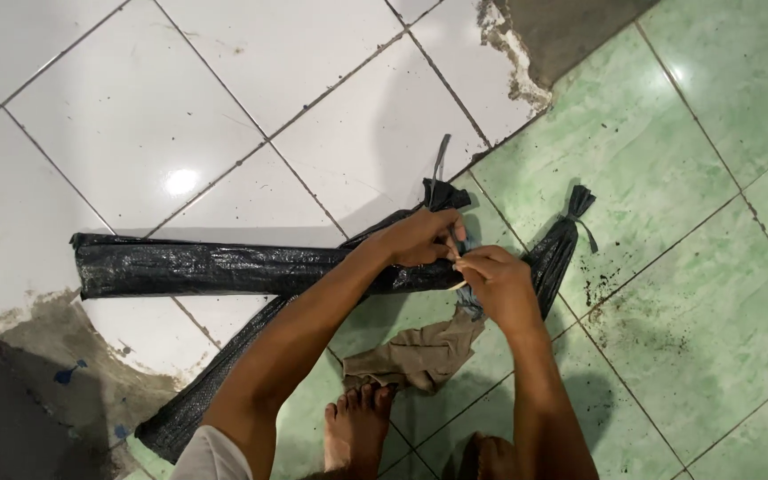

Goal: The person organizes several tent poles by hand and places them into long black protective sleeves.

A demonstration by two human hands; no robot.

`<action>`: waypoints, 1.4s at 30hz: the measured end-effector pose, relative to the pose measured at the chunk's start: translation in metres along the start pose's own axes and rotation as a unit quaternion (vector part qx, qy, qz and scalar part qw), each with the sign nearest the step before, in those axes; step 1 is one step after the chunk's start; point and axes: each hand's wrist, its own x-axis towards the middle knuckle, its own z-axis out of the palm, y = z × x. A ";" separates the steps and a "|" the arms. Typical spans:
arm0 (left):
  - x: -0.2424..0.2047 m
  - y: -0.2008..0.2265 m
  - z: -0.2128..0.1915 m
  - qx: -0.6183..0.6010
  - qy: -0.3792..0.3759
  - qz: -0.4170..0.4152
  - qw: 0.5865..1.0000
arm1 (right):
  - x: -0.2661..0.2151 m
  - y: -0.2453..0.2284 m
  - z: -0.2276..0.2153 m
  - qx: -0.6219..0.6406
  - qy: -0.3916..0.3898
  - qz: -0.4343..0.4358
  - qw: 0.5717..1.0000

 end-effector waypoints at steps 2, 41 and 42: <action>-0.002 0.002 -0.006 -0.010 0.025 -0.007 1.000 | 0.003 -0.004 0.007 -0.167 0.048 -0.076 0.982; -0.003 0.007 0.013 0.370 0.159 0.028 0.915 | -0.060 -0.004 0.102 -0.091 0.333 -0.007 0.938; -0.002 0.007 0.006 0.371 0.156 0.031 0.915 | -0.057 -0.001 0.098 -0.092 0.337 -0.005 0.937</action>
